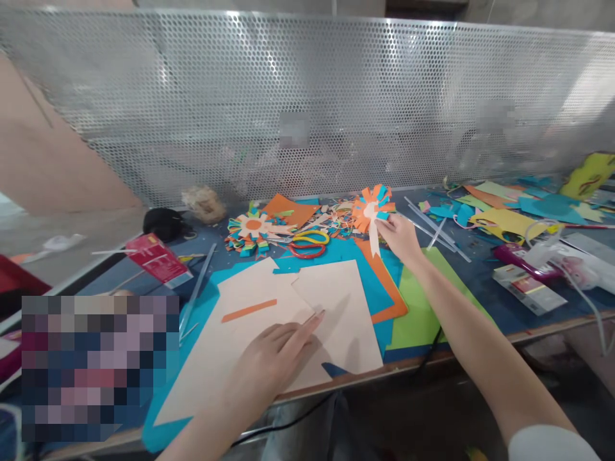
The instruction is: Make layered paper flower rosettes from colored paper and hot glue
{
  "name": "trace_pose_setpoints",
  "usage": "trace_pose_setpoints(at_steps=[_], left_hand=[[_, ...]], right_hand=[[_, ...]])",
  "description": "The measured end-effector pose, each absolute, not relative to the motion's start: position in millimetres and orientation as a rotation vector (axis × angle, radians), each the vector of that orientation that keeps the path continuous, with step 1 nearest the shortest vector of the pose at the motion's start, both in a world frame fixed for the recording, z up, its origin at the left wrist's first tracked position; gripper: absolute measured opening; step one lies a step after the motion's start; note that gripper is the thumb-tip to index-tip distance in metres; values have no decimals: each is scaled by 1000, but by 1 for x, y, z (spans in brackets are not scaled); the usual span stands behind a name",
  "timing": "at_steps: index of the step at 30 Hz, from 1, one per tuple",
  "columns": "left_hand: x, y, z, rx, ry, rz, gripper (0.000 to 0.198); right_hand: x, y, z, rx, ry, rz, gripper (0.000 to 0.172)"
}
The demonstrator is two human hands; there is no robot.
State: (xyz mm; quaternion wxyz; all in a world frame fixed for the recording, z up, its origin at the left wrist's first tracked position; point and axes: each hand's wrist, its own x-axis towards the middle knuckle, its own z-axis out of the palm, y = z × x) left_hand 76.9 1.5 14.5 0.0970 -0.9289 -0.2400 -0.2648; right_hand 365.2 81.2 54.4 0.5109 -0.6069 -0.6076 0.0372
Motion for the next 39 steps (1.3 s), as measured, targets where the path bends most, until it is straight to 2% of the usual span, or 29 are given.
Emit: trace_pose_setpoints(at_steps=[6, 15, 24, 28, 33, 39], left_hand=[[75, -1, 8, -2835, -923, -1004, 39], [89, -7, 0, -2811, -1001, -1082, 44], [56, 3, 4, -2644, -1350, -966, 39], [50, 2, 2, -2691, -1260, -866, 34], [57, -2, 2, -2671, -1156, -823, 42], [52, 8, 6, -2547, -1051, -827, 39]], right_hand=[[366, 83, 55, -1456, -1475, 63, 28], [364, 83, 55, -1458, -1497, 55, 29], [365, 84, 55, -1483, -1478, 59, 27], [362, 82, 56, -1476, -1495, 118, 29], [362, 80, 57, -1486, -1468, 111, 29], [367, 83, 54, -1487, -1506, 59, 28]])
